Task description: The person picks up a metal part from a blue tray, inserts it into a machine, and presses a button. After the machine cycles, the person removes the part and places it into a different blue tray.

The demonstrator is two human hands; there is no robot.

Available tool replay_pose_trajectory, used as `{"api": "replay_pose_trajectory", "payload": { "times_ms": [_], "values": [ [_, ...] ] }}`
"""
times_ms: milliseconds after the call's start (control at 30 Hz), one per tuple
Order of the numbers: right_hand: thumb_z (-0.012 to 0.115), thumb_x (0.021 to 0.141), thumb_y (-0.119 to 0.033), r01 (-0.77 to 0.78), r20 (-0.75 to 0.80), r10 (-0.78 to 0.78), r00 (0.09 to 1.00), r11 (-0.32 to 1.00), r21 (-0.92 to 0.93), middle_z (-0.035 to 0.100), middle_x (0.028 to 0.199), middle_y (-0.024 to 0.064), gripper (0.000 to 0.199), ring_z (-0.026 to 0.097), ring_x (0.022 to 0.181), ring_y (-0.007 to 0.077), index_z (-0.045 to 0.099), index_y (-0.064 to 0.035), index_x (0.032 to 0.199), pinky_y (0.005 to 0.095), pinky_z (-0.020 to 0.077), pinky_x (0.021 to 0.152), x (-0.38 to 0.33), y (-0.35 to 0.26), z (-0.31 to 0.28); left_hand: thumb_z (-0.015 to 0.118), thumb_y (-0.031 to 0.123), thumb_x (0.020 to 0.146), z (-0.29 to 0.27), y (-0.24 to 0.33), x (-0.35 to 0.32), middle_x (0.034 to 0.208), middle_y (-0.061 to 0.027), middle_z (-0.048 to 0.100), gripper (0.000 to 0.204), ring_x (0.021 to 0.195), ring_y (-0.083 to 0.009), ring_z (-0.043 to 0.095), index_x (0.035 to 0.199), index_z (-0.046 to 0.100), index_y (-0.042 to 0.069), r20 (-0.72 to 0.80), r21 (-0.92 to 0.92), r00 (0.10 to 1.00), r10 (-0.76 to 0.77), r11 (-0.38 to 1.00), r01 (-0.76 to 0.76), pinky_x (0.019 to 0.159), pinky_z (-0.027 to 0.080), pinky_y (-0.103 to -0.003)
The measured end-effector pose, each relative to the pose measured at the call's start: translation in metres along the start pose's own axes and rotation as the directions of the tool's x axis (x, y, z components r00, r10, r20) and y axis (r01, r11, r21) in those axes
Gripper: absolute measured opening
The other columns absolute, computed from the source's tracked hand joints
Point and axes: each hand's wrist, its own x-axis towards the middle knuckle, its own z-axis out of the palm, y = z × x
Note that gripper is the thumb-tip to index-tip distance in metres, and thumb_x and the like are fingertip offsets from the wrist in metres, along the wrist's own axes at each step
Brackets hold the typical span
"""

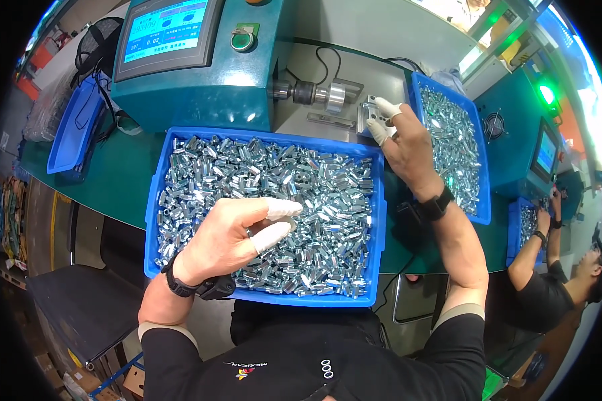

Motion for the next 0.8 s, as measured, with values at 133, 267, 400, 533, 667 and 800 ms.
{"api": "replay_pose_trajectory", "payload": {
  "times_ms": [133, 267, 400, 533, 667, 800],
  "values": [
    [0.075, 0.097, -0.021, -0.115, 0.130, 0.101, 0.986, 0.988, 0.104, 0.069, 0.097, 0.0099, 0.036, 0.066, 0.077, 0.0162, 0.069, -0.0015, 0.126, 0.0287, 0.0519, 0.065, 0.001, 0.002, -0.002, 0.073, 0.008, 0.096, 0.001, -0.001, 0.000, 0.091, -0.0080, 0.075, 0.029, 0.074, -0.0094, 0.068, 0.124, 0.072, 0.002, 0.004, -0.013, 1.000, -0.013, 1.000, 0.014, 0.068, 0.054, -0.025],
    [0.072, 0.099, -0.026, -0.616, 0.330, 0.521, 0.787, 0.629, 0.474, 0.073, 0.112, 0.0072, 0.042, 0.067, 0.092, 0.0133, 0.067, 0.0002, 0.132, 0.0269, 0.0544, 0.075, 0.000, 0.002, 0.004, 0.072, 0.008, 0.096, 0.003, -0.002, 0.000, 0.095, -0.0093, 0.077, 0.028, 0.077, -0.0104, 0.070, 0.123, 0.072, 0.001, -0.014, -0.059, 1.000, -0.027, 0.998, 0.027, 0.070, 0.055, -0.026],
    [0.072, 0.100, -0.029, -0.705, 0.476, 0.529, 0.703, 0.432, 0.562, 0.070, 0.125, 0.0060, 0.050, 0.065, 0.106, 0.0122, 0.064, 0.0014, 0.138, 0.0273, 0.0546, 0.085, -0.004, 0.003, -0.002, 0.069, 0.005, 0.097, 0.002, 0.003, 0.002, 0.099, -0.0110, 0.078, 0.028, 0.078, -0.0131, 0.072, 0.125, 0.071, 0.000, 0.017, -0.041, 1.000, -0.016, 0.999, 0.017, 0.071, 0.058, -0.027],
    [0.072, 0.099, -0.029, -0.655, 0.503, 0.419, 0.756, 0.458, 0.602, 0.069, 0.127, 0.0060, 0.052, 0.063, 0.111, 0.0122, 0.062, 0.0001, 0.142, 0.0268, 0.0528, 0.089, -0.001, -0.001, -0.002, 0.067, 0.004, 0.098, 0.003, 0.003, 0.003, 0.101, -0.0119, 0.078, 0.029, 0.078, -0.0145, 0.074, 0.126, 0.071, -0.001, 0.053, 0.005, 0.999, 0.004, 1.000, -0.004, 0.072, 0.059, -0.028],
    [0.071, 0.099, -0.028, -0.656, 0.547, 0.366, 0.753, 0.486, 0.577, 0.068, 0.126, 0.0050, 0.052, 0.062, 0.107, 0.0112, 0.061, 0.0004, 0.142, 0.0264, 0.0521, 0.088, 0.007, -0.002, -0.003, 0.067, 0.005, 0.098, 0.004, 0.004, 0.005, 0.101, -0.0119, 0.078, 0.029, 0.079, -0.0148, 0.074, 0.126, 0.071, -0.001, 0.063, 0.008, 0.998, -0.018, 1.000, 0.017, 0.072, 0.060, -0.029],
    [0.071, 0.099, -0.026, -0.673, 0.640, 0.274, 0.718, 0.511, 0.535, 0.068, 0.121, 0.0032, 0.051, 0.060, 0.102, 0.0103, 0.062, -0.0013, 0.143, 0.0256, 0.0509, 0.085, 0.019, 0.005, -0.005, 0.066, 0.006, 0.098, 0.005, 0.002, 0.004, 0.102, -0.0118, 0.078, 0.029, 0.080, -0.0151, 0.074, 0.127, 0.070, -0.001, 0.055, -0.026, 0.998, -0.042, 0.999, 0.043, 0.073, 0.060, -0.029]
  ]
}}
